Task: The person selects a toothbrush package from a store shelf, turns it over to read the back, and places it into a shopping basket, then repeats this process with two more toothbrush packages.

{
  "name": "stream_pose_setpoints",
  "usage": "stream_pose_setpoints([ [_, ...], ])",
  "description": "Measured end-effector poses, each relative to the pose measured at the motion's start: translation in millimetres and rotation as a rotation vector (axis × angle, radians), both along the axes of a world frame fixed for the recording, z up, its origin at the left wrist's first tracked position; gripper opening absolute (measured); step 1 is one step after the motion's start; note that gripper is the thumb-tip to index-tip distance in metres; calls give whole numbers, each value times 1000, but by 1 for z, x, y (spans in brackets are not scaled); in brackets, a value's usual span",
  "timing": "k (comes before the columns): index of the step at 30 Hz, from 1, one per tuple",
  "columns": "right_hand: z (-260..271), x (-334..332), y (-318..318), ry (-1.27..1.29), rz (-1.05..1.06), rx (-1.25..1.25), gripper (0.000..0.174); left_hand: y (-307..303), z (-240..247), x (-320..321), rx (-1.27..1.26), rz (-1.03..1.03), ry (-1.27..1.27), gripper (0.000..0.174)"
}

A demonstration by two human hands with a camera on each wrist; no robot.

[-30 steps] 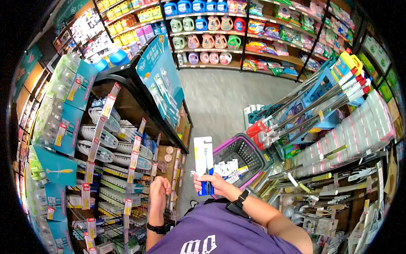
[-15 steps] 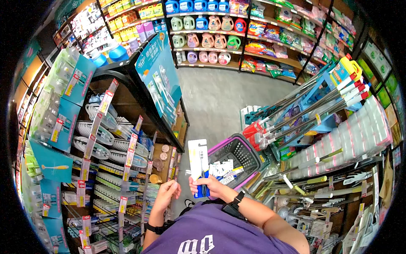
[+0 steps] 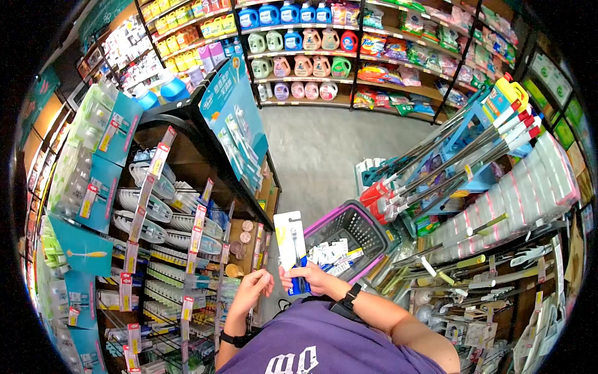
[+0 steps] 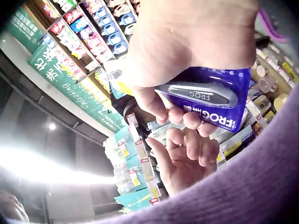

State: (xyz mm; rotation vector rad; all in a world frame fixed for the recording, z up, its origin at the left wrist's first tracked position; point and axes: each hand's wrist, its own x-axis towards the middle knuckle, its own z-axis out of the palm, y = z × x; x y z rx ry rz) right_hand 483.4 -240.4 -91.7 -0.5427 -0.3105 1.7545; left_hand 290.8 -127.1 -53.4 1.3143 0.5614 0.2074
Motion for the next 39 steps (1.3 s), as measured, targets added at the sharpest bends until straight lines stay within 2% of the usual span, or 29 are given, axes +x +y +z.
stream_pose_setpoints([
  [5,-6,-1,0,-19,19,21,16,1,1,2,5,-2,-10,28],
  [8,-2,-3,2,-42,-48,-66,18,0,3,1,9,2,-5,28],
  [14,-9,0,3,41,-37,-58,18,-3,13,-4,19,-23,12,29],
  [39,-11,-1,4,-61,-126,-134,21,-8,4,-2,-23,-30,8,26],
])
